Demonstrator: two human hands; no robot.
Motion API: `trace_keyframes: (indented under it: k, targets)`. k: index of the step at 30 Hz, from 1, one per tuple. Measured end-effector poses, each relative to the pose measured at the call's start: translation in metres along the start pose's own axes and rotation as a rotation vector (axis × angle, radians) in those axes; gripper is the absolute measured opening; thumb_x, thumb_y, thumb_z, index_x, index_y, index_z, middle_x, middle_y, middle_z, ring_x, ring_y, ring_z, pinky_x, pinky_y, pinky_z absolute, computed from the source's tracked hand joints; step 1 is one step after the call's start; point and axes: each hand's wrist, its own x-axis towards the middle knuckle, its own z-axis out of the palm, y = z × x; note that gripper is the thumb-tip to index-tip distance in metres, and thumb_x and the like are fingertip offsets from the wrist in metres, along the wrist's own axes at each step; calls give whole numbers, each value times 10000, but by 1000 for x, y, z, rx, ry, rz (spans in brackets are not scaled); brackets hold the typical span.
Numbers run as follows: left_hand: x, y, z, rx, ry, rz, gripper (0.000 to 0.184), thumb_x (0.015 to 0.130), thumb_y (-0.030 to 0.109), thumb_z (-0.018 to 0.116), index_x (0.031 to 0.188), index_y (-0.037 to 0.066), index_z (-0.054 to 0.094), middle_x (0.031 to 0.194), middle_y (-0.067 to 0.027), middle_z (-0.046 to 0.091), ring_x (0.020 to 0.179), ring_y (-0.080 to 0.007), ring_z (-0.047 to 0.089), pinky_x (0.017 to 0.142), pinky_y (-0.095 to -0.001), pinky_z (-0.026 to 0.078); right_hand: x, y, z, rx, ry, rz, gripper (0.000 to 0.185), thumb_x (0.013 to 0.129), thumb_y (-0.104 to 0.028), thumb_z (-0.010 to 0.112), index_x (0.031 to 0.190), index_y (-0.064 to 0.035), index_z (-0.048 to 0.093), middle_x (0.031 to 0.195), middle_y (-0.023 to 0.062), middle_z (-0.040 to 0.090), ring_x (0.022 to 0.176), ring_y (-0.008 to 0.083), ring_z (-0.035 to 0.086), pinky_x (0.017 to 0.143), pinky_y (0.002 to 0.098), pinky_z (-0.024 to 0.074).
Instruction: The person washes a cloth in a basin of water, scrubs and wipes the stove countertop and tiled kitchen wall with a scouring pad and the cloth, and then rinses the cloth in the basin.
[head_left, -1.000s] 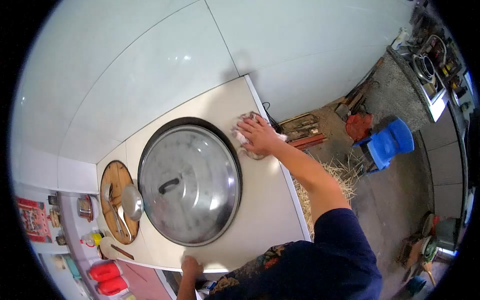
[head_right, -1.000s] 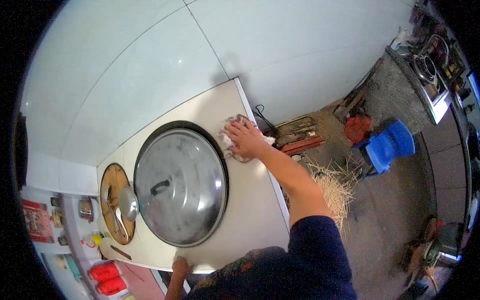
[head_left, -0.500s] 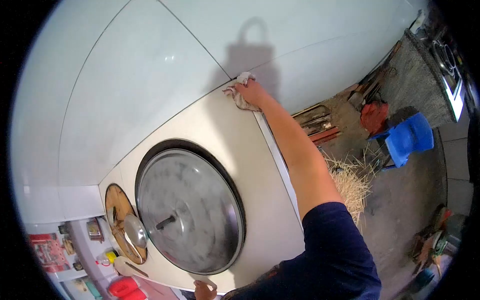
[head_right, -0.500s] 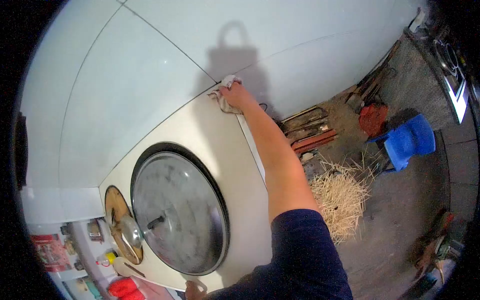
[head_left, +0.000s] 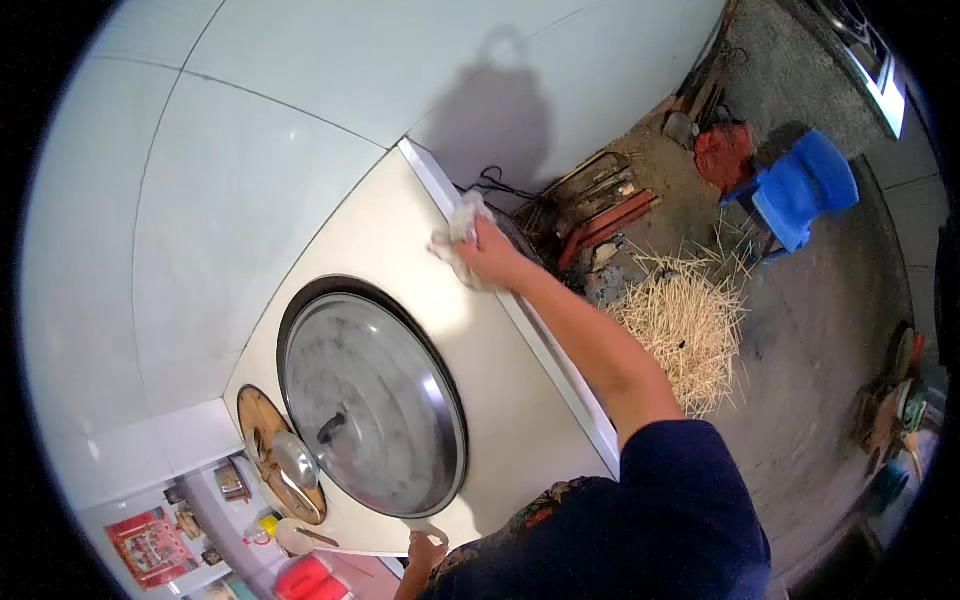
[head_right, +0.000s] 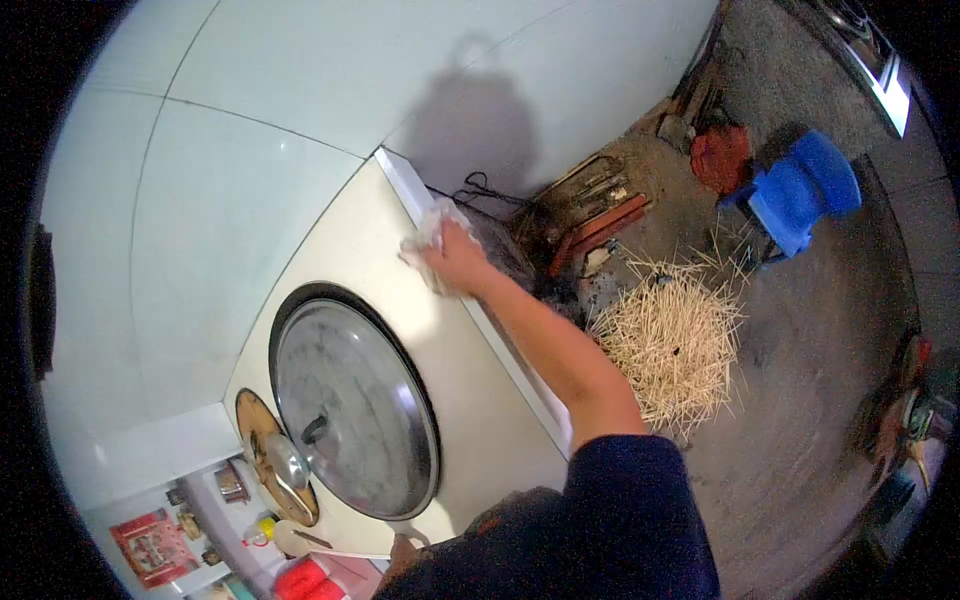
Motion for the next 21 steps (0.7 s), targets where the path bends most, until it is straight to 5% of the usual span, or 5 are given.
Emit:
trace_keyframes:
  k: [5,6,8,13,21]
  targets:
    - [10,-10,1,46,-34,14,635,702,367,659,1121,-89,518,1095,-292,587,1091,-380,563,911,-404,470,-159,2,-18,-182,-105,88,789,876,-393,490,1400,108,179,1455,306,223,1378,403,202,1119,481,165]
    - [20,-13,18,12,88,-147,658,714,430,631,1097,-97,538,1099,-292,594,1053,-387,586,905,-408,475,-189,4,-20,-215,-105,82,782,876,-383,493,1397,109,180,1452,315,216,1375,415,201,1117,491,165]
    - [45,-46,26,151,-165,-96,705,714,454,619,1133,-105,524,1097,-295,595,1057,-385,586,904,-408,478,-244,6,-23,-232,-99,77,769,869,-351,510,1389,113,186,1446,332,206,1369,433,199,1115,502,163]
    - [50,-55,28,-16,-144,-133,677,671,395,670,1144,-73,542,1112,-282,596,1072,-369,583,911,-398,477,-372,19,-32,-245,-110,30,729,834,-316,563,1378,60,255,1437,345,199,1367,464,171,1110,531,151]
    - [29,-14,14,-50,-57,-195,671,643,348,694,1173,-36,541,1165,-267,576,1112,-356,560,936,-392,463,-279,-2,-37,-311,-176,-14,714,867,-381,559,1352,65,284,1458,341,131,1383,457,108,1115,538,119]
